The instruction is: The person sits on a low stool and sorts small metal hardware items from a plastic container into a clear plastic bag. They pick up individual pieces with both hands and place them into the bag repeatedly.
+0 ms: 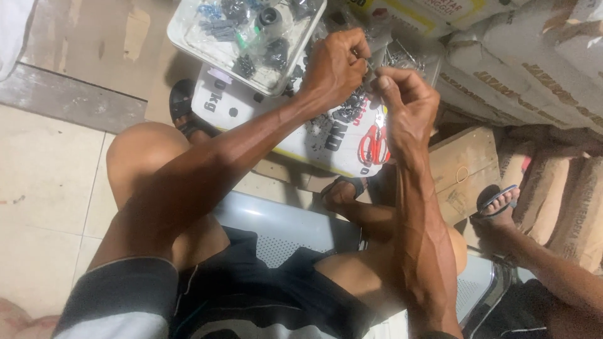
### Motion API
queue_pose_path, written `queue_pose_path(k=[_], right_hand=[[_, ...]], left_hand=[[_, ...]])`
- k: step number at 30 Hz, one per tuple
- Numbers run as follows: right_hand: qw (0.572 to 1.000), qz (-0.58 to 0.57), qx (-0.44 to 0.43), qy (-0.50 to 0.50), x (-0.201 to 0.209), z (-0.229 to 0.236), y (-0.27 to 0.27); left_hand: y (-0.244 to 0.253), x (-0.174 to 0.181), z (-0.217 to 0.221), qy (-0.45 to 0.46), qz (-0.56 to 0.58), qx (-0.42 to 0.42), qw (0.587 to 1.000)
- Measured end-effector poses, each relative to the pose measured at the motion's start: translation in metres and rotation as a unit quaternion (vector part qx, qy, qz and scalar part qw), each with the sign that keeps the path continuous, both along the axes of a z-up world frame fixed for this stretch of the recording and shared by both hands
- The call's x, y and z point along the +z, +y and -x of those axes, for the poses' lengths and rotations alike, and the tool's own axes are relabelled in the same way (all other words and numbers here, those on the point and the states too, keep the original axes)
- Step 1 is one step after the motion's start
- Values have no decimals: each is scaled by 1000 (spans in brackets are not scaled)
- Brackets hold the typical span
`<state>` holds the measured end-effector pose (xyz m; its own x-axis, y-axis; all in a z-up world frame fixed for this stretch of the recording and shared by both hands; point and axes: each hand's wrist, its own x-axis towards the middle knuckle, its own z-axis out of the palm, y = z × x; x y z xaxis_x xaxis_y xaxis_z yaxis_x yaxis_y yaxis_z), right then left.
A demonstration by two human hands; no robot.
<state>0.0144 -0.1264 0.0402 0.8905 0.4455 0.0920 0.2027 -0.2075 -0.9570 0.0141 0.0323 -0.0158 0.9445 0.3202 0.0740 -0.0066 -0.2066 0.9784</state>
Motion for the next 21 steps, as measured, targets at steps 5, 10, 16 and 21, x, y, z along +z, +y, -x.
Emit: queue_pose_path(k=[5,10,16,21], right_hand=[[1000,-20,-5,-7,-19,-7,11],[998,-11,9,-69,-39,-21,17],[997,35,68,15,-86,-39,34],[966,209,82,-130,-170,-37,30]], left_hand=[[-7,4,3,49,12,-14,999],[1,-2,-2,65,-19,-14,998],[20,41,16,288,3,-69,955],[25,27,15,269,-230,-110,929]])
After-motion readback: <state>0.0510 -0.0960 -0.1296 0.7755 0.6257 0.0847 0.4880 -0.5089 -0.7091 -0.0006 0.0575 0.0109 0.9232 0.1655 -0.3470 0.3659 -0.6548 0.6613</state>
